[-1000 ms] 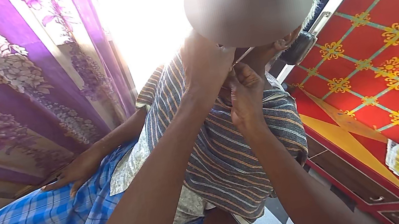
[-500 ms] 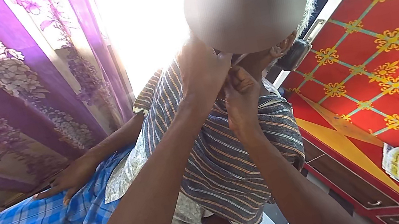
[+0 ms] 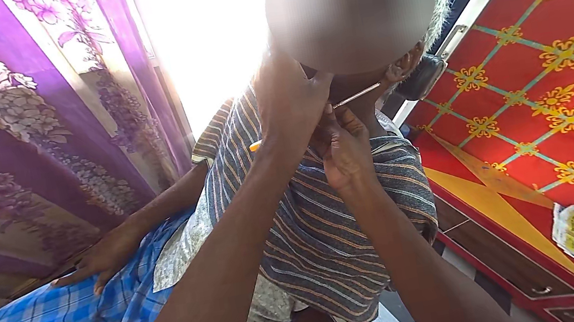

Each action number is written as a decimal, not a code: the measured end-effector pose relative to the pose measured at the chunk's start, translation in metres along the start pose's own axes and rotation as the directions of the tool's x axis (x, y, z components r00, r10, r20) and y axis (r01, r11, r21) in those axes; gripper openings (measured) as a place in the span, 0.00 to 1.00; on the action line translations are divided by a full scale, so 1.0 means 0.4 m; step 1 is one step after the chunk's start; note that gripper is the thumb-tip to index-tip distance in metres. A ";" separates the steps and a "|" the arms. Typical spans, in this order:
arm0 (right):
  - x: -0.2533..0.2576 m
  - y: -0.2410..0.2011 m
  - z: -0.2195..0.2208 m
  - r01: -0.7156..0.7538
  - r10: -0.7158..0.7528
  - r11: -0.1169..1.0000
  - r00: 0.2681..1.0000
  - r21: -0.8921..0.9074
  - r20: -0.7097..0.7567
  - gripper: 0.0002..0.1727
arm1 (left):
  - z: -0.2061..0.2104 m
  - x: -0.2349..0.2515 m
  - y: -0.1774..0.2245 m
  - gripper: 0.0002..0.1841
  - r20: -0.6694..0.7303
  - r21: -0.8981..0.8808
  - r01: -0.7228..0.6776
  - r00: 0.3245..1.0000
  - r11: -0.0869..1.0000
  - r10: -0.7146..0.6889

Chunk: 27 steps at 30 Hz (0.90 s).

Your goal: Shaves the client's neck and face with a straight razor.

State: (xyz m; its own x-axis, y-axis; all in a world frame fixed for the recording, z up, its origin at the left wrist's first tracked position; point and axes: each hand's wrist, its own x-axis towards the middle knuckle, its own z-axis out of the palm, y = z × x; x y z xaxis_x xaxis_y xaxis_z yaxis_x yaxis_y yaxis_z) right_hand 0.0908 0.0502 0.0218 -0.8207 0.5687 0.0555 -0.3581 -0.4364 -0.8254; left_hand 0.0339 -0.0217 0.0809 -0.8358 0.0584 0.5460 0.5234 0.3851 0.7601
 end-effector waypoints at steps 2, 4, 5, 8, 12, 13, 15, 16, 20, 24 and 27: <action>-0.006 0.006 -0.009 0.088 -0.087 0.996 0.996 -0.017 0.026 0.05 | 0.007 -0.003 -0.003 0.48 -0.003 -0.026 -0.004 1.000 1.000 0.004; -0.009 0.018 -0.015 0.222 -0.219 0.974 0.974 -0.052 0.064 0.04 | 0.019 -0.012 0.000 0.57 0.019 -0.059 0.002 1.000 0.998 -0.001; -0.010 0.022 -0.014 0.255 -0.249 0.965 0.965 -0.067 0.079 0.05 | 0.024 -0.018 0.005 0.63 0.030 -0.051 0.012 1.000 0.999 -0.010; -0.006 0.022 -0.010 0.281 -0.268 0.956 0.953 -0.087 0.140 0.08 | 0.042 -0.024 0.023 0.68 0.011 0.037 0.033 0.999 0.999 -0.034; 0.003 0.015 -0.001 0.220 -0.210 0.973 0.968 -0.064 0.139 0.07 | 0.039 -0.011 0.035 0.65 -0.049 0.100 0.015 0.999 0.995 -0.010; 0.002 0.013 0.002 0.184 -0.177 0.981 0.977 -0.053 0.119 0.07 | 0.037 -0.009 0.035 0.64 -0.060 0.107 0.006 0.998 0.994 0.001; -0.002 0.010 0.005 0.092 -0.090 0.995 0.994 -0.024 0.065 0.05 | 0.033 -0.005 0.036 0.62 -0.081 0.126 -0.002 0.997 0.992 0.012; -0.004 0.009 0.006 0.043 -0.042 0.999 0.999 -0.010 0.030 0.03 | 0.031 -0.004 0.037 0.63 -0.082 0.133 0.000 0.997 0.991 0.011; -0.009 0.009 0.009 -0.007 0.008 1.000 0.999 0.029 -0.033 0.03 | 0.025 0.000 0.033 0.61 -0.078 0.166 -0.019 0.996 0.986 0.033; -0.011 0.017 0.018 0.129 -0.126 0.991 0.988 -0.025 0.087 0.06 | 0.016 0.003 0.040 0.59 -0.061 0.194 -0.004 0.998 0.981 0.016; -0.008 0.023 0.023 0.039 -0.039 0.999 0.999 -0.009 0.004 0.03 | 0.016 0.007 0.039 0.59 -0.056 0.209 -0.011 0.998 0.978 0.023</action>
State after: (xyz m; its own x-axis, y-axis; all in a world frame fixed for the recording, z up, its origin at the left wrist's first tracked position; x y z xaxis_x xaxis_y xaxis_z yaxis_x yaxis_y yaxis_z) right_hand 0.0861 0.0379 0.0192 -0.8079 0.5824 0.0903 -0.3862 -0.4073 -0.8276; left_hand 0.0386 -0.0098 0.0922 -0.8131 0.0157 0.5818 0.4861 0.5682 0.6640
